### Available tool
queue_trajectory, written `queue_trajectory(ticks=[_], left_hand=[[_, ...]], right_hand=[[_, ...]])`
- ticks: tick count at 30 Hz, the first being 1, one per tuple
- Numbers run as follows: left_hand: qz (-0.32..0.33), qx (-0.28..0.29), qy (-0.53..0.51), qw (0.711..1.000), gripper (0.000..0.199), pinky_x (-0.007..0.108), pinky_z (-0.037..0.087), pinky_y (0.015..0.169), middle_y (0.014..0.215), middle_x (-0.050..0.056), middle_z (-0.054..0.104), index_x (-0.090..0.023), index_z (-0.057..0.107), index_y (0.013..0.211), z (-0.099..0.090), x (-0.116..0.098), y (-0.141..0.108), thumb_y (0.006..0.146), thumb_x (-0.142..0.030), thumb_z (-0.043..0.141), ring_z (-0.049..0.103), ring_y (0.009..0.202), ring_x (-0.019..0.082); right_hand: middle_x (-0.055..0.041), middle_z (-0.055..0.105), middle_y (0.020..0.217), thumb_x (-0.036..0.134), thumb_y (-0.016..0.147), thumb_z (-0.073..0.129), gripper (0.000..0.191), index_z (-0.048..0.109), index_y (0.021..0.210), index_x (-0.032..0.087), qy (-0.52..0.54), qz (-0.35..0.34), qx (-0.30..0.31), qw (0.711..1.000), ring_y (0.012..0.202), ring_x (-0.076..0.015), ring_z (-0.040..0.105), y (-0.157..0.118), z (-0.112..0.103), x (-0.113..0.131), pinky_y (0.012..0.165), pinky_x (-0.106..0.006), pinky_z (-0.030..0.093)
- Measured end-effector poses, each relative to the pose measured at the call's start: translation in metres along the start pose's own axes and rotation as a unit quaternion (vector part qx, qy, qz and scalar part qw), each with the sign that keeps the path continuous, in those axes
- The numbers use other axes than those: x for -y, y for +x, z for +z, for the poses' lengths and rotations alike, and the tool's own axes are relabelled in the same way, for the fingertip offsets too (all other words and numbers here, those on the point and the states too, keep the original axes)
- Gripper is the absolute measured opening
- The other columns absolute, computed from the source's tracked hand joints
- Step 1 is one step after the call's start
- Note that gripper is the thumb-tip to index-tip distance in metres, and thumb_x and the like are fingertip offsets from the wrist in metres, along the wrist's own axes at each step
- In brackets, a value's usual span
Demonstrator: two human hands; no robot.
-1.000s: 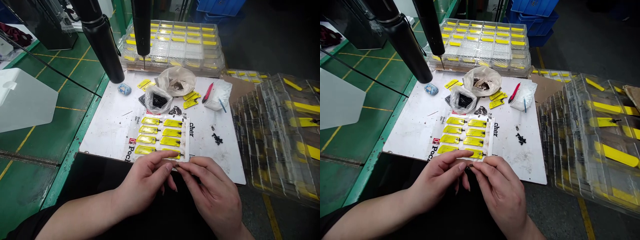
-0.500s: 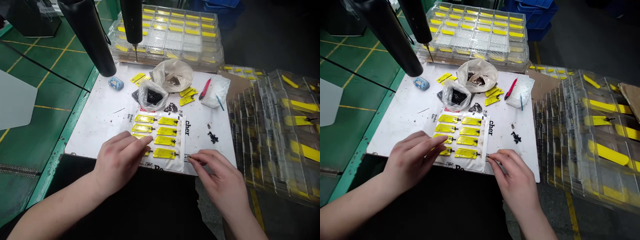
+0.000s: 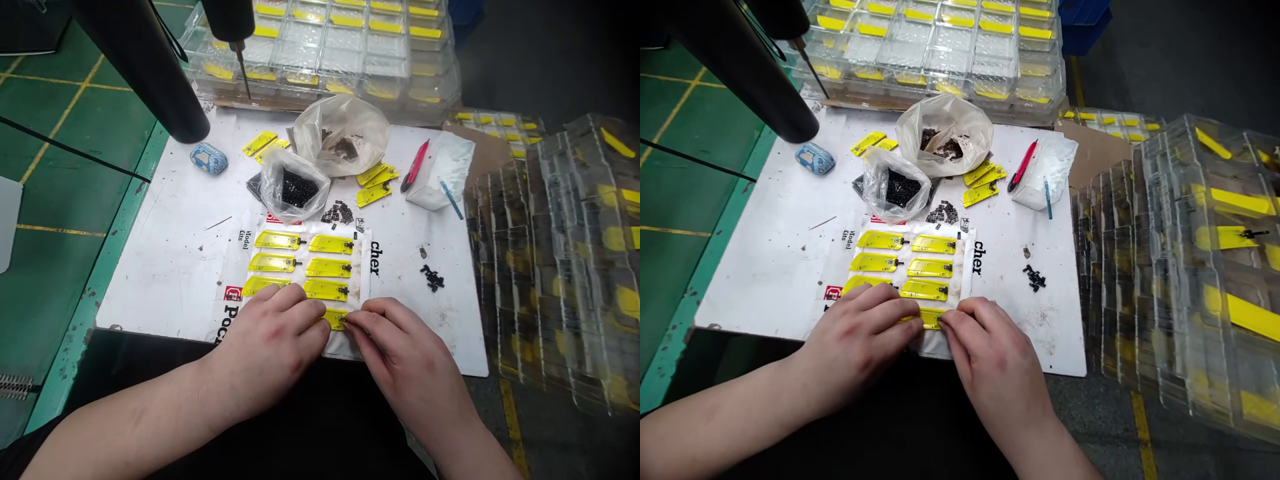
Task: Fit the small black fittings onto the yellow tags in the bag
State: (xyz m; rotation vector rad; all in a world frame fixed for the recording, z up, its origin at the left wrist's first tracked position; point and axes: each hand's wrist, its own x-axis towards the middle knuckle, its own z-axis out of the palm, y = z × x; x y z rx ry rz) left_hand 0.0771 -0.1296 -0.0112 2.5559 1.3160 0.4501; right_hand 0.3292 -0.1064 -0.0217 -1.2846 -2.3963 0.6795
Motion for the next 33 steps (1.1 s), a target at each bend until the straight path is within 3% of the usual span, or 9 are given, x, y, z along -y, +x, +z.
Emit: queue_trajectory(ticks=[12, 21, 27, 33], left_hand=[[0.005, 0.009, -0.03, 1.0, 0.021, 0.042, 0.05, 0.078, 0.111, 0.003, 0.082, -0.02, 0.078, 0.115, 0.005, 0.006, 0.003, 0.114, -0.022, 0.057, 0.065, 0.096, 0.023], [0.015, 0.011, -0.018, 1.0, 0.02, 0.043, 0.047, 0.076, 0.116, 0.003, 0.083, -0.021, 0.079, 0.116, 0.005, 0.006, 0.003, 0.112, -0.022, 0.06, 0.065, 0.095, 0.025], [0.018, 0.026, -0.004, 1.0, 0.017, 0.043, 0.047, 0.077, 0.114, 0.004, 0.081, -0.019, 0.078, 0.118, 0.005, 0.004, 0.005, 0.111, -0.021, 0.063, 0.065, 0.096, 0.025], [0.043, 0.074, 0.02, 0.996, 0.026, 0.045, 0.049, 0.08, 0.116, 0.006, 0.077, -0.019, 0.073, 0.133, 0.002, 0.001, 0.009, 0.112, -0.023, 0.06, 0.064, 0.096, 0.027]], right_hand=[[-0.0062, 0.071, 0.117, 0.026, 0.115, 0.062, 0.014, 0.075, 0.119, 0.025, -0.008, 0.012, 0.024, 1.0, 0.103, -0.0234, 0.07, 0.004, 0.002, 0.0, 0.089, -0.039, 0.062], [-0.0069, 0.073, 0.122, 0.024, 0.114, 0.063, 0.016, 0.076, 0.124, 0.025, 0.005, 0.005, 0.023, 1.0, 0.11, -0.0242, 0.072, 0.004, -0.001, 0.001, 0.097, -0.041, 0.063], [-0.0064, 0.072, 0.122, 0.023, 0.114, 0.063, 0.016, 0.076, 0.123, 0.025, 0.024, 0.008, 0.016, 1.0, 0.11, -0.0223, 0.073, 0.003, -0.002, 0.0, 0.098, -0.037, 0.064], [-0.0045, 0.073, 0.119, 0.024, 0.113, 0.066, 0.012, 0.075, 0.12, 0.026, 0.04, 0.027, -0.012, 0.999, 0.109, -0.0196, 0.073, -0.001, -0.008, -0.007, 0.099, -0.031, 0.062]])
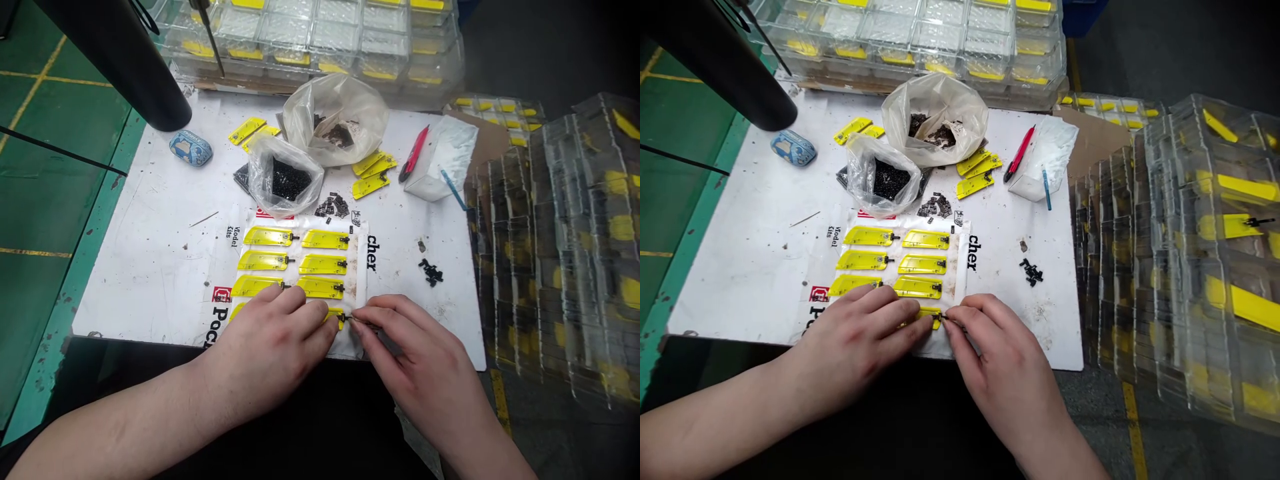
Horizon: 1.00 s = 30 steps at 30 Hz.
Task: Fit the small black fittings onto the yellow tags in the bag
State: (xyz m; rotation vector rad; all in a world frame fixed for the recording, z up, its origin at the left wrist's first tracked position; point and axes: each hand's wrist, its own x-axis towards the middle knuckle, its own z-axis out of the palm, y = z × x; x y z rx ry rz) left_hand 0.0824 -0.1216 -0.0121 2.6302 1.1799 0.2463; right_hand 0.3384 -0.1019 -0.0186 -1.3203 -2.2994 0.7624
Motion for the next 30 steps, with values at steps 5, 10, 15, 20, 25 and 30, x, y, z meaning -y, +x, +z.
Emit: queue_trajectory(ticks=[5, 10, 15, 20, 25, 30], left_hand=[[0.001, 0.029, 0.019, 0.999, 0.03, 0.045, 0.05, 0.08, 0.118, 0.005, 0.076, -0.021, 0.072, 0.139, -0.004, -0.002, 0.002, 0.112, -0.024, 0.059, 0.065, 0.099, 0.027], [0.004, 0.049, 0.044, 0.998, 0.034, 0.046, 0.05, 0.079, 0.117, 0.005, 0.075, -0.021, 0.071, 0.142, -0.006, -0.003, 0.005, 0.111, -0.024, 0.061, 0.064, 0.098, 0.028], [0.002, 0.072, 0.063, 0.995, 0.031, 0.045, 0.047, 0.077, 0.117, 0.005, 0.075, -0.024, 0.072, 0.14, -0.009, -0.004, 0.007, 0.112, -0.026, 0.059, 0.064, 0.096, 0.027], [0.007, 0.071, 0.075, 0.995, 0.031, 0.045, 0.048, 0.077, 0.116, 0.006, 0.075, -0.022, 0.072, 0.139, -0.009, -0.006, 0.008, 0.112, -0.024, 0.058, 0.065, 0.096, 0.027], [-0.012, 0.061, 0.088, 0.994, 0.032, 0.043, 0.046, 0.072, 0.119, 0.008, 0.076, -0.019, 0.072, 0.139, -0.007, -0.014, 0.007, 0.112, -0.023, 0.056, 0.067, 0.096, 0.027], [-0.028, 0.047, 0.104, 0.993, 0.034, 0.044, 0.046, 0.071, 0.128, 0.008, 0.077, -0.02, 0.073, 0.14, -0.004, -0.021, 0.004, 0.112, -0.022, 0.054, 0.068, 0.096, 0.025]], right_hand=[[-0.004, 0.073, 0.118, 0.026, 0.113, 0.067, 0.01, 0.076, 0.118, 0.027, 0.004, 0.023, -0.012, 1.0, 0.108, -0.0193, 0.073, -0.008, -0.006, -0.008, 0.1, -0.03, 0.061], [-0.0041, 0.074, 0.119, 0.026, 0.113, 0.067, 0.011, 0.076, 0.118, 0.027, 0.015, 0.027, -0.018, 0.999, 0.109, -0.0195, 0.073, -0.013, -0.004, -0.009, 0.101, -0.031, 0.06], [-0.0046, 0.075, 0.119, 0.025, 0.113, 0.066, 0.015, 0.077, 0.122, 0.026, 0.008, 0.011, -0.012, 1.0, 0.109, -0.0206, 0.074, -0.012, -0.001, -0.011, 0.099, -0.033, 0.062], [-0.0059, 0.075, 0.123, 0.025, 0.113, 0.065, 0.019, 0.077, 0.128, 0.025, -0.009, -0.013, 0.007, 1.0, 0.111, -0.0226, 0.074, -0.009, 0.001, -0.015, 0.099, -0.037, 0.062], [-0.0056, 0.074, 0.124, 0.023, 0.113, 0.063, 0.02, 0.077, 0.127, 0.025, -0.01, -0.02, 0.019, 1.0, 0.111, -0.0225, 0.073, -0.009, 0.002, -0.018, 0.099, -0.038, 0.062], [-0.0055, 0.073, 0.123, 0.022, 0.114, 0.063, 0.02, 0.077, 0.128, 0.024, -0.009, -0.022, 0.025, 0.999, 0.111, -0.0219, 0.072, -0.008, 0.002, -0.018, 0.098, -0.037, 0.061]])
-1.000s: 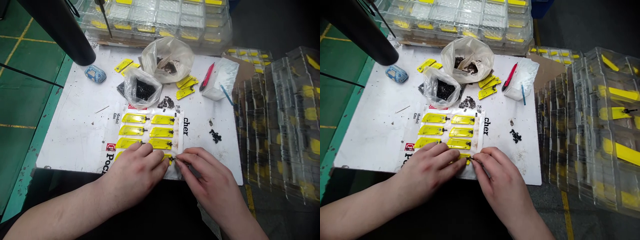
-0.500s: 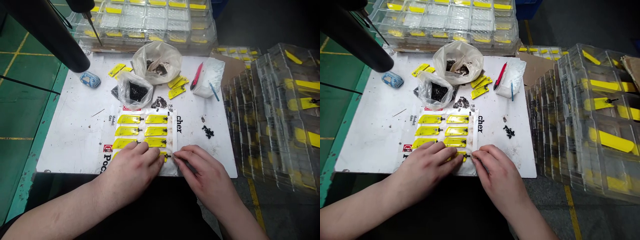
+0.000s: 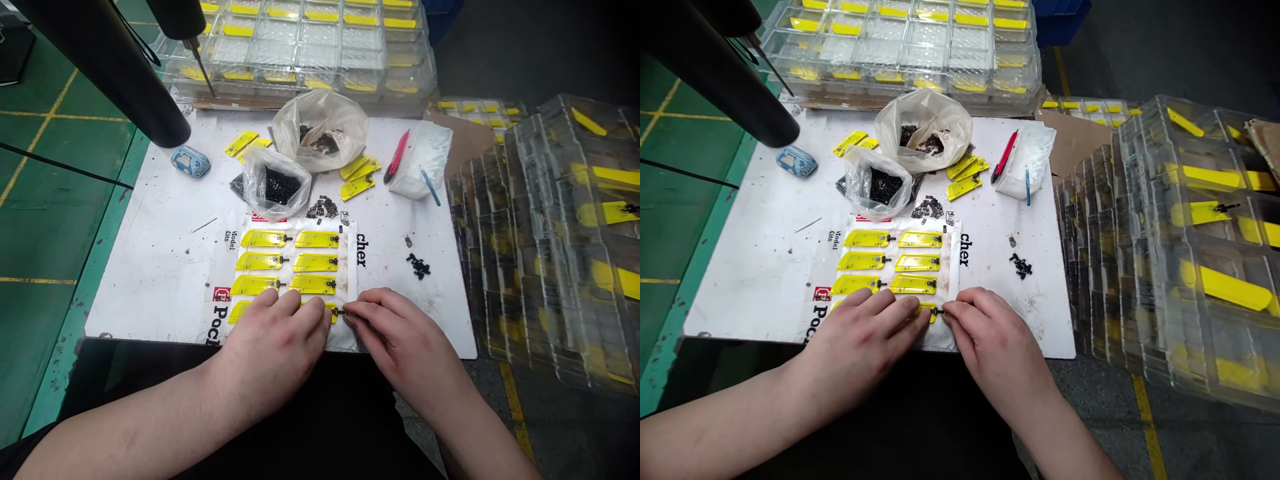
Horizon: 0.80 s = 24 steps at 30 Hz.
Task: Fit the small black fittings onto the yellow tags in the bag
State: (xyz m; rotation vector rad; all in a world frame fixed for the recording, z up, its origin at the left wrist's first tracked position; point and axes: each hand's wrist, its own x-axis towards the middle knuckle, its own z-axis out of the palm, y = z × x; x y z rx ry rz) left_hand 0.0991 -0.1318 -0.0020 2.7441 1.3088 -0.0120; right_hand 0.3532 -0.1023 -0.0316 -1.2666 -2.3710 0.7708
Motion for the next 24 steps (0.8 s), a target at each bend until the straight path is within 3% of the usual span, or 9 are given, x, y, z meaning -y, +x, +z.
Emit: queue_trajectory(ticks=[7, 14, 19, 24], left_hand=[[-0.008, -0.006, 0.0, 1.0, 0.034, 0.044, 0.047, 0.071, 0.126, 0.006, 0.077, -0.021, 0.073, 0.141, 0.002, -0.002, -0.002, 0.112, -0.023, 0.057, 0.068, 0.095, 0.025], [-0.012, -0.005, 0.006, 1.0, 0.032, 0.046, 0.046, 0.073, 0.121, 0.006, 0.075, -0.022, 0.074, 0.139, 0.001, -0.002, 0.0, 0.11, -0.026, 0.059, 0.066, 0.092, 0.025], [-0.006, -0.003, 0.006, 1.0, 0.033, 0.047, 0.047, 0.074, 0.117, 0.005, 0.072, -0.02, 0.072, 0.14, 0.001, -0.001, -0.002, 0.11, -0.026, 0.061, 0.065, 0.092, 0.026], [0.009, -0.004, -0.005, 1.0, 0.03, 0.046, 0.046, 0.075, 0.114, 0.007, 0.071, -0.018, 0.072, 0.137, 0.005, 0.0, -0.003, 0.11, -0.027, 0.062, 0.064, 0.093, 0.026]], right_hand=[[-0.0045, 0.075, 0.116, 0.021, 0.114, 0.064, 0.016, 0.078, 0.12, 0.024, -0.016, -0.016, 0.0, 1.0, 0.103, -0.0215, 0.072, 0.005, 0.002, -0.002, 0.092, -0.035, 0.059], [-0.0079, 0.076, 0.116, 0.015, 0.114, 0.06, 0.015, 0.074, 0.12, 0.018, -0.111, -0.123, -0.006, 0.986, 0.099, -0.0231, 0.072, 0.01, 0.004, -0.006, 0.083, -0.037, 0.059], [-0.01, 0.076, 0.119, 0.009, 0.111, 0.061, 0.023, 0.074, 0.129, 0.017, -0.052, -0.103, -0.047, 0.992, 0.104, -0.0229, 0.072, 0.0, 0.016, 0.006, 0.092, -0.039, 0.062], [-0.0099, 0.075, 0.123, 0.009, 0.111, 0.061, 0.039, 0.07, 0.146, 0.024, -0.015, -0.064, -0.04, 0.997, 0.109, -0.0246, 0.071, -0.013, 0.021, 0.015, 0.094, -0.045, 0.065]])
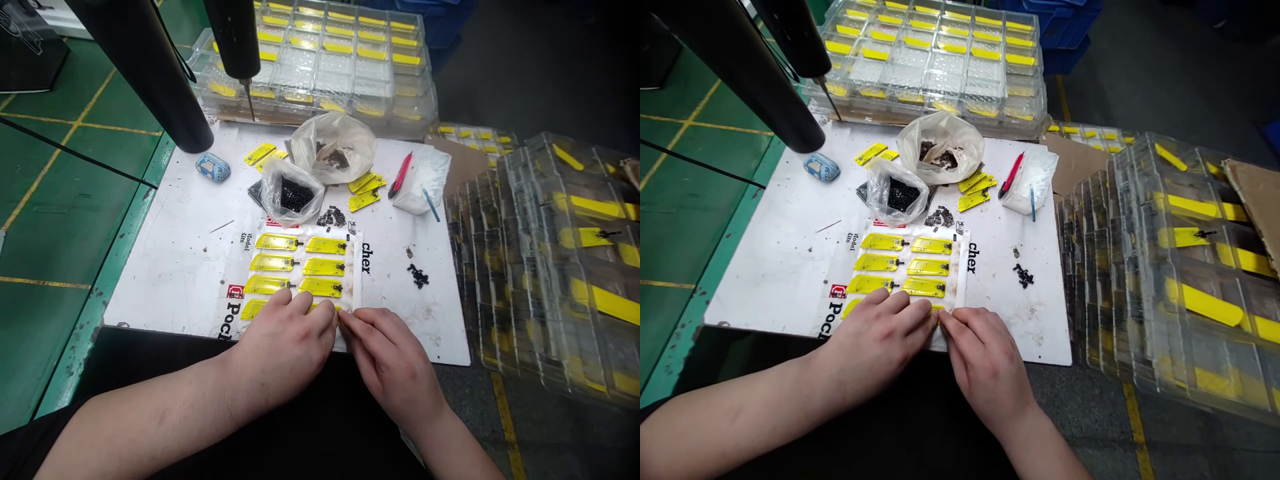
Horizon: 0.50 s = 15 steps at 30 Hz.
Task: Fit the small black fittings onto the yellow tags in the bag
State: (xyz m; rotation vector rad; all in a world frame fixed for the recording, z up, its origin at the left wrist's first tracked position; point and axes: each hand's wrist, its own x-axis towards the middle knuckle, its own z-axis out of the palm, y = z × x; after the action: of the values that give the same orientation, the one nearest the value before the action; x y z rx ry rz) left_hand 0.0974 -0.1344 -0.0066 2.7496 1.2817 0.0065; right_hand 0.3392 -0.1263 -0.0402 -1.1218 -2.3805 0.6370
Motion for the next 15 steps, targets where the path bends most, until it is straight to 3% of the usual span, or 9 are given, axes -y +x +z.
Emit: queue_trajectory(ticks=[3, 6, 10, 12, 15], left_hand=[[0.002, -0.005, -0.012, 1.0, 0.03, 0.045, 0.048, 0.078, 0.114, 0.007, 0.072, -0.018, 0.072, 0.138, -0.001, 0.003, 0.0, 0.11, -0.027, 0.062, 0.065, 0.095, 0.026], [0.009, -0.015, -0.034, 0.999, 0.031, 0.045, 0.049, 0.079, 0.112, 0.006, 0.074, -0.02, 0.07, 0.141, -0.01, 0.009, -0.002, 0.112, -0.027, 0.06, 0.066, 0.096, 0.026], [0.011, -0.047, -0.067, 0.997, 0.018, 0.042, 0.049, 0.077, 0.11, 0.004, 0.076, -0.022, 0.074, 0.122, -0.028, 0.027, -0.007, 0.112, -0.024, 0.06, 0.066, 0.095, 0.025], [-0.005, -0.076, -0.08, 0.994, 0.014, 0.041, 0.049, 0.076, 0.108, 0.003, 0.077, -0.023, 0.074, 0.111, -0.035, 0.04, -0.011, 0.112, -0.022, 0.06, 0.066, 0.093, 0.024], [-0.041, -0.117, -0.075, 0.989, 0.018, 0.039, 0.05, 0.076, 0.104, 0.003, 0.076, -0.022, 0.073, 0.104, -0.04, 0.062, -0.018, 0.112, -0.018, 0.057, 0.066, 0.09, 0.023]], right_hand=[[-0.0091, 0.074, 0.128, 0.016, 0.112, 0.064, 0.037, 0.069, 0.147, 0.028, 0.015, 0.02, -0.005, 1.0, 0.114, -0.0241, 0.073, 0.003, -0.008, 0.001, 0.1, -0.044, 0.066], [-0.0077, 0.075, 0.127, 0.021, 0.112, 0.067, 0.03, 0.071, 0.141, 0.028, 0.008, 0.046, -0.056, 0.997, 0.113, -0.0227, 0.075, 0.019, -0.024, -0.001, 0.103, -0.04, 0.065], [-0.0048, 0.078, 0.116, 0.027, 0.112, 0.067, 0.014, 0.078, 0.122, 0.026, -0.053, 0.075, -0.106, 0.99, 0.104, -0.0221, 0.076, 0.059, -0.042, -0.014, 0.099, -0.038, 0.063], [-0.0049, 0.079, 0.113, 0.029, 0.112, 0.066, 0.015, 0.08, 0.117, 0.025, -0.079, 0.077, -0.095, 0.989, 0.101, -0.0229, 0.077, 0.085, -0.044, -0.026, 0.097, -0.038, 0.063], [-0.0072, 0.081, 0.116, 0.027, 0.109, 0.064, 0.02, 0.082, 0.117, 0.022, -0.11, 0.084, -0.027, 0.99, 0.105, -0.0267, 0.077, 0.119, -0.04, -0.045, 0.098, -0.043, 0.062]])
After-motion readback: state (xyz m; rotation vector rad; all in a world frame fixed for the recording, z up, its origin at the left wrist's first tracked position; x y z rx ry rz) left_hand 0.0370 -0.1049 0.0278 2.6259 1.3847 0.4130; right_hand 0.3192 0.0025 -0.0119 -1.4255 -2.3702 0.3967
